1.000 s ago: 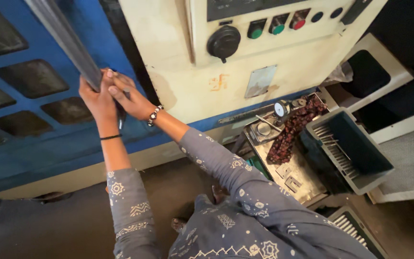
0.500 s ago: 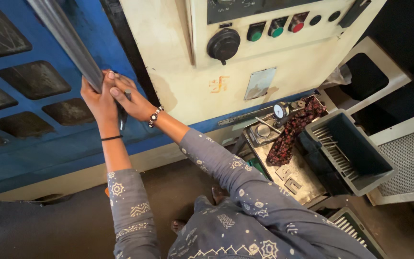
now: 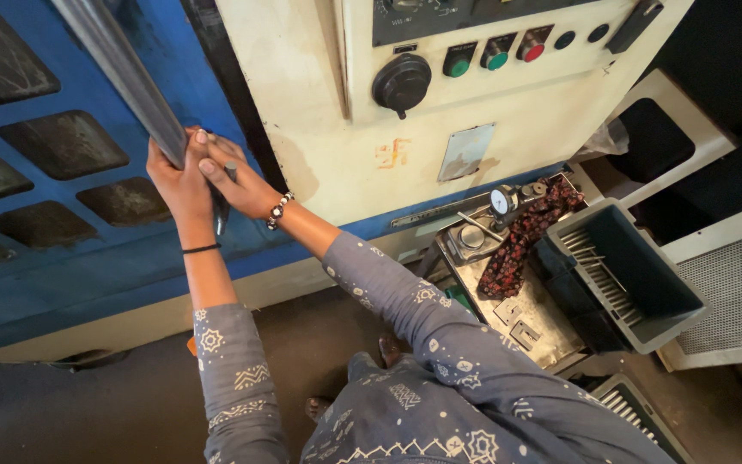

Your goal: The person wipes metal rods with a cloth, then opens a machine door to remove metal shavings and place them in a bin. The person repeats this cycle several times, wiping each rod and clearing the machine interior before closing the door.

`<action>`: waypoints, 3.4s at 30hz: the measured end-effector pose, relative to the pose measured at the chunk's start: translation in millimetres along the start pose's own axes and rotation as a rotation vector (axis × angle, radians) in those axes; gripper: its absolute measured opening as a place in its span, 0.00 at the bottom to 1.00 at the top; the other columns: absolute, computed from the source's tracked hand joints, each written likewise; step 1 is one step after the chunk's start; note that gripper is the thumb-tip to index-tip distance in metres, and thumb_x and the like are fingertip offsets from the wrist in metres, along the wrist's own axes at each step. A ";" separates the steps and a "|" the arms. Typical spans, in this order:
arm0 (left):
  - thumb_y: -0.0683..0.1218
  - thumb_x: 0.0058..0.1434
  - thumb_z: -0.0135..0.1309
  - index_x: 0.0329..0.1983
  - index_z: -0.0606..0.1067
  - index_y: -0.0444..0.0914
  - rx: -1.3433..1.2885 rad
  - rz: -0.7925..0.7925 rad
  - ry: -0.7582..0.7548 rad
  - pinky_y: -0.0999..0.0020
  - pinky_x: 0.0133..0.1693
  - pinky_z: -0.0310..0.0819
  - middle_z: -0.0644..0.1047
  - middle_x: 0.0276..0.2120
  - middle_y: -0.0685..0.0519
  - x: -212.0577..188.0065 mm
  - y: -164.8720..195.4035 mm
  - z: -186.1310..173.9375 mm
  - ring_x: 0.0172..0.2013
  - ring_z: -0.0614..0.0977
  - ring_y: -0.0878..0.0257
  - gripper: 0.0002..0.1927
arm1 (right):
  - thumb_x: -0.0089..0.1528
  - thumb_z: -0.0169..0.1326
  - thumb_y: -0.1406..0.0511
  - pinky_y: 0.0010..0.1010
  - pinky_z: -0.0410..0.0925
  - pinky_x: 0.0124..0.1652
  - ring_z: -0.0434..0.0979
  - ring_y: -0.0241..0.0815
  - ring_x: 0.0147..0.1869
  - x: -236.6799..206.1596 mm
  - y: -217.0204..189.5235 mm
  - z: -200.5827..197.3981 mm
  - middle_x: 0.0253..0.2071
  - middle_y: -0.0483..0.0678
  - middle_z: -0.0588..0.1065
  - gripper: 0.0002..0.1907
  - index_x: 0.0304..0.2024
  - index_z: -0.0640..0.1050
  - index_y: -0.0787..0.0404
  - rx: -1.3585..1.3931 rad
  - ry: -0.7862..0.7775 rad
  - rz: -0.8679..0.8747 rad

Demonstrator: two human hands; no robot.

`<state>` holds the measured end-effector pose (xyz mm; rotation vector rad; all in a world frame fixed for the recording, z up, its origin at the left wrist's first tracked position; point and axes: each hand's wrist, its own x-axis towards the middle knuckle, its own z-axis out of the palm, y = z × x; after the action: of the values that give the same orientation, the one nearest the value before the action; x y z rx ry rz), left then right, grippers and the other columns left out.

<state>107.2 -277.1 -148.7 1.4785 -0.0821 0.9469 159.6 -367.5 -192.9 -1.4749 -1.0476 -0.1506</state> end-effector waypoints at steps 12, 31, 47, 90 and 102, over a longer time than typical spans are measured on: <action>0.39 0.69 0.62 0.42 0.74 0.32 0.029 0.003 0.011 0.71 0.45 0.76 0.79 0.37 0.54 1.2 -2.0 -0.7 0.39 0.79 0.67 0.08 | 0.76 0.37 0.50 0.41 0.43 0.79 0.50 0.54 0.84 1.1 -2.6 -1.7 0.78 0.56 0.57 0.34 0.76 0.58 0.66 -0.010 -0.007 -0.005; 0.40 0.69 0.63 0.43 0.75 0.31 0.032 0.018 0.005 0.70 0.48 0.76 0.79 0.39 0.53 1.6 0.5 0.5 0.40 0.80 0.67 0.08 | 0.76 0.39 0.52 0.42 0.45 0.79 0.51 0.54 0.83 1.4 -2.7 -2.2 0.78 0.56 0.58 0.32 0.75 0.59 0.64 -0.022 0.008 -0.025; 0.40 0.69 0.62 0.43 0.75 0.32 0.023 0.020 -0.005 0.68 0.49 0.77 0.79 0.39 0.51 0.6 1.1 2.3 0.41 0.80 0.66 0.07 | 0.76 0.39 0.51 0.42 0.44 0.79 0.49 0.55 0.84 -1.5 0.4 -3.5 0.78 0.57 0.57 0.32 0.75 0.60 0.63 -0.027 0.004 -0.005; 0.39 0.67 0.61 0.43 0.75 0.32 0.009 0.011 -0.001 0.67 0.51 0.77 0.80 0.41 0.50 2.4 -1.9 1.0 0.42 0.81 0.64 0.07 | 0.76 0.39 0.52 0.43 0.44 0.79 0.49 0.55 0.84 -3.1 4.8 -3.1 0.78 0.57 0.57 0.31 0.75 0.60 0.63 -0.018 0.009 -0.005; 0.40 0.68 0.62 0.43 0.75 0.32 0.031 0.009 0.004 0.69 0.47 0.76 0.80 0.39 0.51 2.5 -9.9 -6.7 0.40 0.79 0.66 0.08 | 0.76 0.39 0.52 0.41 0.44 0.80 0.51 0.53 0.83 0.7 8.6 4.0 0.78 0.53 0.58 0.32 0.76 0.58 0.63 -0.047 0.012 -0.053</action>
<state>111.3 -268.4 -156.2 1.5059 -0.0711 0.9622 163.8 -362.2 -199.6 -1.4872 -1.0801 -0.2225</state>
